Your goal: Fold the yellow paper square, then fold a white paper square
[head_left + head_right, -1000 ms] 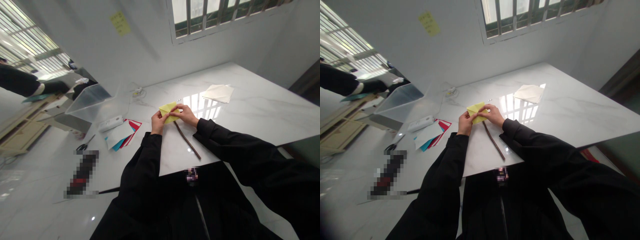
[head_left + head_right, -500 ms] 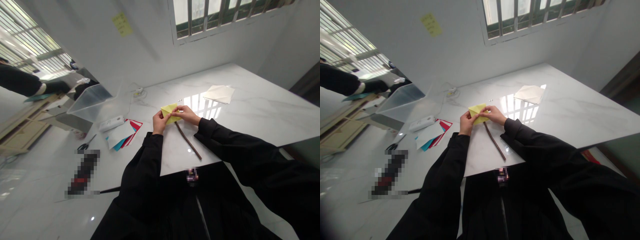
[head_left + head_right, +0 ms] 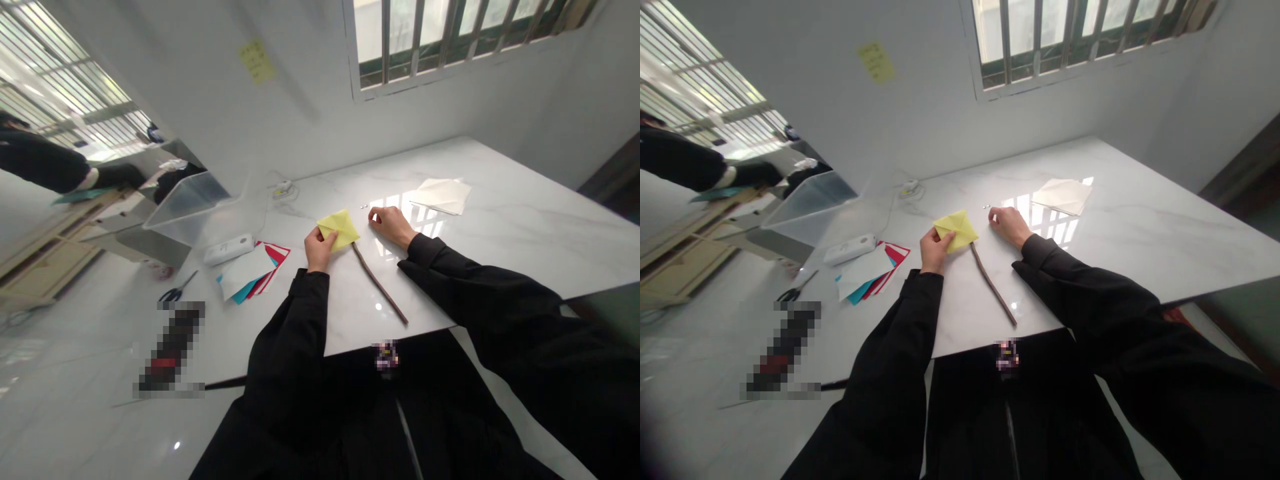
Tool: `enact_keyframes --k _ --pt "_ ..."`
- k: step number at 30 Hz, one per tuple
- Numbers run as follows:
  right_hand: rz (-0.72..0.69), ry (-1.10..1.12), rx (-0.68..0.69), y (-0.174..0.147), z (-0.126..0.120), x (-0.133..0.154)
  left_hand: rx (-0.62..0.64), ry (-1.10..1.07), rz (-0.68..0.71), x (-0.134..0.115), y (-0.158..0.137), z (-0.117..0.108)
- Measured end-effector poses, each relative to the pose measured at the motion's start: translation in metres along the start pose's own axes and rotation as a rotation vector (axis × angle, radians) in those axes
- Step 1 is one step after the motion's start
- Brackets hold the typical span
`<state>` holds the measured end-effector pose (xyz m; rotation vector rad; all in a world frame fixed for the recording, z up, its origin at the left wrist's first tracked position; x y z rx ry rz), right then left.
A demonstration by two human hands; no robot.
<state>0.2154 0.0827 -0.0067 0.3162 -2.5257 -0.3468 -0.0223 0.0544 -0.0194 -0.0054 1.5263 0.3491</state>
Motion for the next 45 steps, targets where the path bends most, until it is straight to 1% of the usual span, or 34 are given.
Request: enact_keyframes --k 4,7,10,14,18,22,25,28,32,34,36,40,42,45 --pt "-0.002 -0.106 0.004 0.011 0.001 0.000 0.010 -0.020 -0.005 0.004 0.000 0.001" --pt "-0.002 -0.134 -0.010 0.020 0.004 -0.003 0.010 -0.035 -0.008 0.002 -0.003 0.002" --pt "0.015 -0.127 -0.024 0.026 0.008 -0.008 0.002 -0.046 -0.017 -0.003 -0.007 0.004" --pt "0.009 -0.121 -0.029 0.030 0.014 -0.010 0.038 -0.045 -0.022 -0.008 -0.012 0.007" --pt "0.001 -0.126 -0.030 0.030 0.016 -0.010 0.048 -0.038 -0.033 -0.008 -0.014 0.007" --pt "0.014 -0.079 -0.031 0.028 0.016 -0.010 0.036 -0.044 -0.045 -0.007 -0.012 0.004" --pt "-0.002 0.034 -0.047 0.024 0.014 -0.007 0.020 -0.049 -0.039 -0.006 -0.010 0.000" --pt "-0.043 0.235 -0.049 0.017 0.013 0.002 0.004 -0.038 -0.017 -0.005 -0.007 -0.002" --pt "-0.115 0.498 0.050 0.007 0.017 0.025 0.015 -0.050 -0.012 -0.004 -0.007 -0.001" --pt "-0.128 0.546 0.104 0.003 0.021 0.035 0.024 -0.078 -0.036 -0.005 -0.008 0.001" --pt "-0.124 0.575 0.143 0.001 0.026 0.042 0.018 -0.117 -0.093 -0.006 -0.009 0.002" --pt "-0.090 0.685 0.170 0.004 0.031 0.041 -0.011 -0.185 -0.201 -0.009 -0.011 0.002" --pt "-0.069 0.759 0.166 0.007 0.031 0.037 0.012 -0.180 -0.207 -0.012 -0.012 0.002" --pt "-0.029 0.893 0.158 0.011 0.032 0.033 0.069 -0.079 -0.182 -0.017 -0.015 0.004"
Point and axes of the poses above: each hand's wrist, its own y-axis towards the middle knuckle, its own z-axis out of the palm, x = y × z, the point moved 4 cm from there along y, towards the middle knuckle, and after that the axes turned 2 degrees about z, right-handed, at the moved point
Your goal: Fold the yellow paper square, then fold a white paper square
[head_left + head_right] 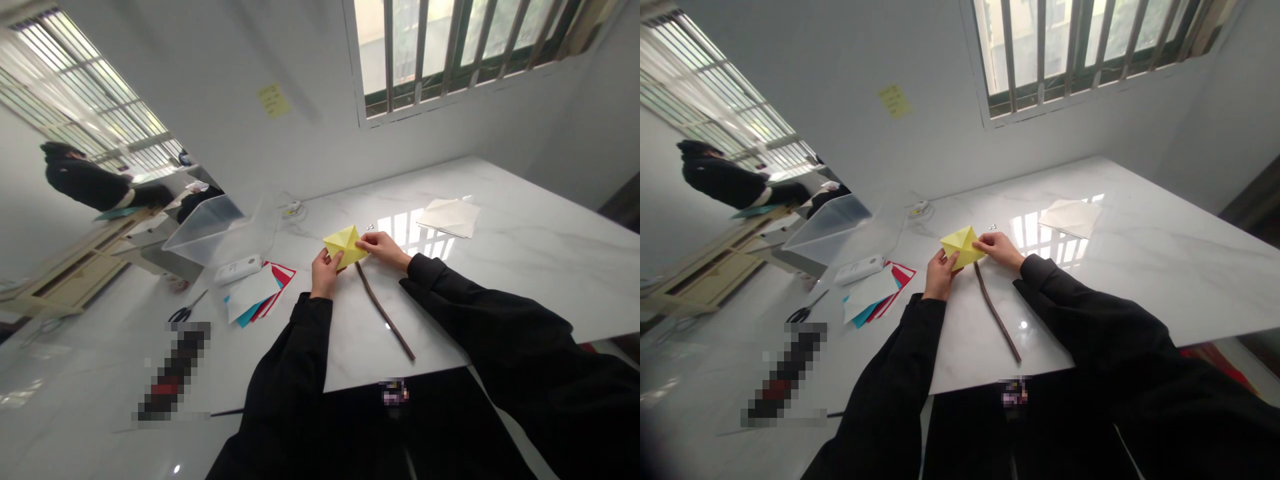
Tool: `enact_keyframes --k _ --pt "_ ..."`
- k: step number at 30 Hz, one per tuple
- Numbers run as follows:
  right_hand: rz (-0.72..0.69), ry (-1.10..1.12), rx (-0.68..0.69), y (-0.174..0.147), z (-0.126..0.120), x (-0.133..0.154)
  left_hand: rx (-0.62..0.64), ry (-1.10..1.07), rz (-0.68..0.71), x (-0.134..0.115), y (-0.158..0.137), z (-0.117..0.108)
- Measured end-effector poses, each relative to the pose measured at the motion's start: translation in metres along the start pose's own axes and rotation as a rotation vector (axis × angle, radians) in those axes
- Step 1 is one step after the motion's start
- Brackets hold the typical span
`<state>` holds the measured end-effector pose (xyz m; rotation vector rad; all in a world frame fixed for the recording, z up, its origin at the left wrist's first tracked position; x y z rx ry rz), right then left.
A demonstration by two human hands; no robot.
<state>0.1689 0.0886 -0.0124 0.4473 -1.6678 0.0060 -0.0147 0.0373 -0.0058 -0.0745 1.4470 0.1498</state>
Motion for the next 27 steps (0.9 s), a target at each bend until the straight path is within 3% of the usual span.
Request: enact_keyframes --k 5,9,15,22,27 --pt "0.027 0.121 -0.057 0.003 -0.002 -0.003 0.086 0.199 0.032 -0.001 -0.006 0.007" --pt "0.028 0.174 -0.028 0.003 -0.001 -0.005 0.048 0.219 0.064 -0.001 -0.003 0.004" --pt "-0.062 -0.069 -0.022 -0.003 0.001 -0.001 0.002 0.204 0.109 0.002 0.005 -0.001" --pt "-0.110 -0.201 -0.196 -0.008 -0.003 0.005 -0.023 0.221 0.114 0.004 0.007 -0.003" --pt "-0.171 -0.267 -0.220 -0.010 -0.001 0.011 -0.028 0.206 0.116 0.003 0.007 -0.004"
Point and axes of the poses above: each hand's wrist, its own y-axis towards the middle knuckle, its own z-axis out of the palm, x = y × z, the point moved 4 cm from there along y, towards the middle knuckle, and after that the axes turned 2 degrees about z, right-handed, at the moved point
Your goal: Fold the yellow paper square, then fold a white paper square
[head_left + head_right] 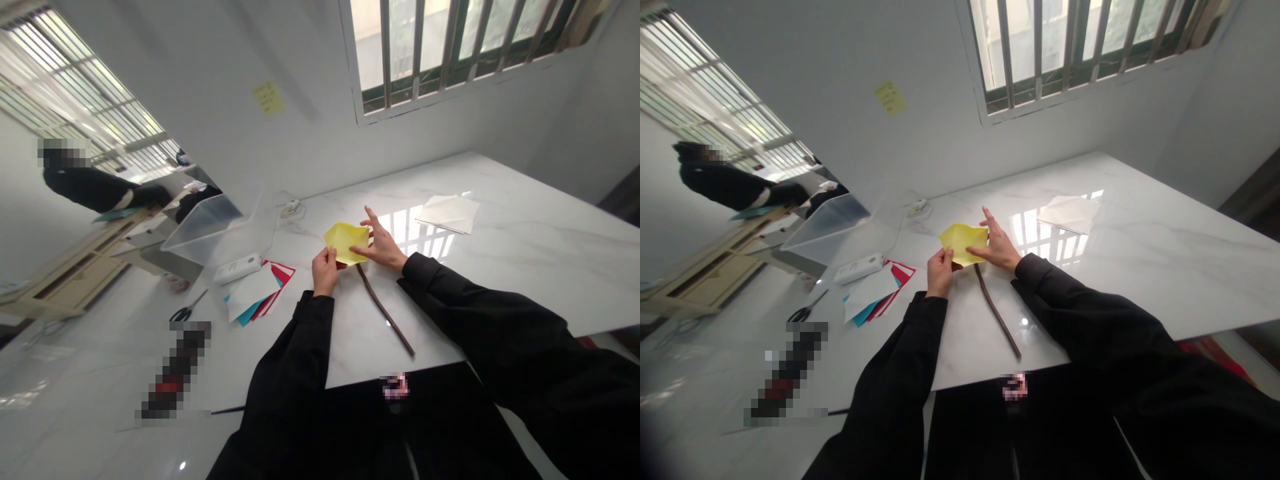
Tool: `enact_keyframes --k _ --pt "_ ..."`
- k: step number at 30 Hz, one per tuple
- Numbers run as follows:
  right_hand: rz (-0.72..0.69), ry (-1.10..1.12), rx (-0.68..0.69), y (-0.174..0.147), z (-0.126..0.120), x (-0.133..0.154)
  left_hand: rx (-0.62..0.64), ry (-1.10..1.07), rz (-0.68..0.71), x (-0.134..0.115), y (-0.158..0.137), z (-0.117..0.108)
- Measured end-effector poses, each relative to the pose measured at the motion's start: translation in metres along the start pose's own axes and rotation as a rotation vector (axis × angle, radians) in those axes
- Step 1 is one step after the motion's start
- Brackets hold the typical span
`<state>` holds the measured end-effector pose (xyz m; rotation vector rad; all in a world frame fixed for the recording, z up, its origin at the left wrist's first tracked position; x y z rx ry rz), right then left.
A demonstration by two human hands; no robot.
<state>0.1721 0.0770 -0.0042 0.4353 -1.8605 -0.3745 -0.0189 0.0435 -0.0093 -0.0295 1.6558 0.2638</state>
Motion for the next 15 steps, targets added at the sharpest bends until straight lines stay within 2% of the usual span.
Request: enact_keyframes --k 5,15 --pt "-0.089 -0.079 -0.054 -0.001 -0.001 0.006 0.074 -0.080 -0.010 0.001 -0.001 0.004" --pt "0.062 0.022 -0.136 0.003 -0.011 0.000 0.014 -0.197 -0.025 0.008 0.002 0.001"
Point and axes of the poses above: each hand's wrist, its own y-axis towards the middle knuckle, its own z-axis out of the palm, x = y × z, the point moved 4 cm from there along y, towards the middle knuckle, and after that the axes turned 2 degrees about z, right-handed, at the moved point
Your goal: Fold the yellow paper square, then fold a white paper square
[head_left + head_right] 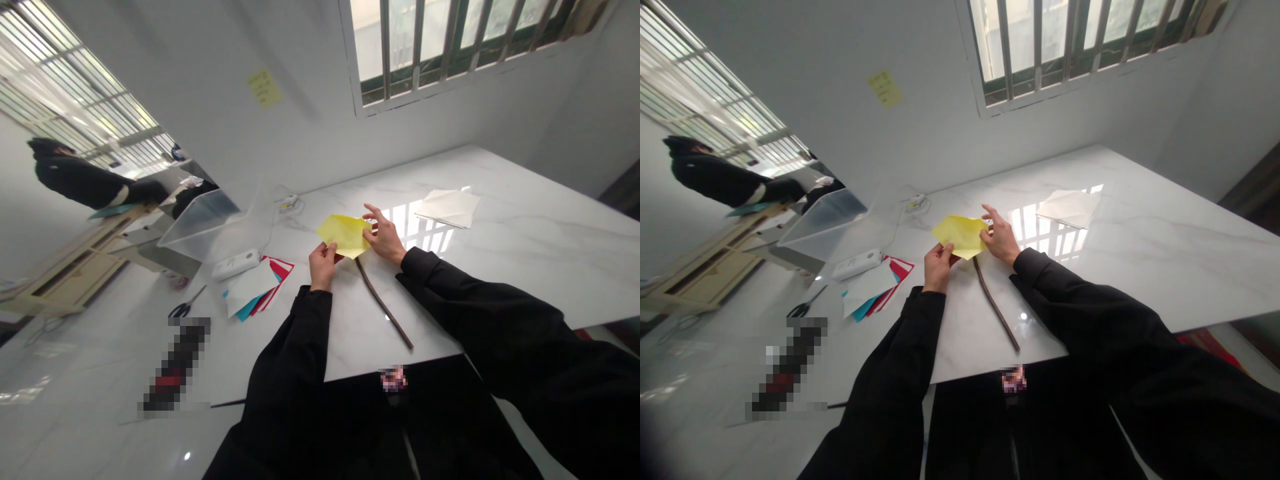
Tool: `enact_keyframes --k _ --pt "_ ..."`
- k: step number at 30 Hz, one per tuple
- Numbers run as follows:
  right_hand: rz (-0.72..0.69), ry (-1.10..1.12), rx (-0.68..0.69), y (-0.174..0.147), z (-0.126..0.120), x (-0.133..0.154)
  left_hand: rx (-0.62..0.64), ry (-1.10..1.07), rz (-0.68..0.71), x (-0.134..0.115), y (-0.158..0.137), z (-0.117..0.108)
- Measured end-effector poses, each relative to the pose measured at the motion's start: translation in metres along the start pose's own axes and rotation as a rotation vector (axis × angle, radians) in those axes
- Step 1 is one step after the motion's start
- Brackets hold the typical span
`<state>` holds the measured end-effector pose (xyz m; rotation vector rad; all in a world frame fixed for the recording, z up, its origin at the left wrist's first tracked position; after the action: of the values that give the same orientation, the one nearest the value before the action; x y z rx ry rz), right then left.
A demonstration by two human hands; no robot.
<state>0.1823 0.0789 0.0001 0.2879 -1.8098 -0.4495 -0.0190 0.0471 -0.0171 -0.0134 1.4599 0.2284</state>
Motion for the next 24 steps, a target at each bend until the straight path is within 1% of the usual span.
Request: enact_keyframes --k 3,5,8,10,12,14,17,20,24 --pt "-0.002 0.040 -0.104 0.002 -0.005 -0.002 -0.037 -0.026 0.013 -0.003 0.000 -0.002" --pt "0.022 0.068 -0.120 0.004 -0.007 -0.005 -0.065 -0.004 0.017 -0.004 0.000 -0.003" --pt "0.060 0.080 -0.023 0.006 -0.003 -0.011 -0.105 0.036 0.015 -0.004 0.000 -0.005" --pt "0.048 0.073 0.052 0.005 0.001 -0.013 -0.129 0.060 0.013 -0.004 0.000 -0.007" --pt "0.032 0.056 0.115 0.005 0.004 -0.014 -0.134 0.089 0.012 -0.004 0.000 -0.007" --pt "0.049 0.056 0.163 0.005 0.005 -0.017 -0.119 0.105 0.015 -0.005 0.000 -0.006" --pt "0.120 0.112 0.192 0.008 0.004 -0.021 -0.083 0.129 0.023 -0.007 -0.001 -0.003" --pt "0.190 0.228 0.207 0.010 0.003 -0.023 -0.060 0.164 0.028 -0.010 -0.003 0.000" --pt "0.216 0.294 0.207 0.011 0.002 -0.025 -0.059 0.167 0.018 -0.012 -0.003 0.001"
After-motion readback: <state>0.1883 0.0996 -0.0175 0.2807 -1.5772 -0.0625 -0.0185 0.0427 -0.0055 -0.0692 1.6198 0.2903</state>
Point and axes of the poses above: each hand's wrist, its own y-axis towards the middle knuckle, its own z-axis out of the palm, x = y × z, the point moved 4 cm from there along y, towards the middle knuckle, and after that the axes turned 2 degrees about z, right-handed, at the moved point
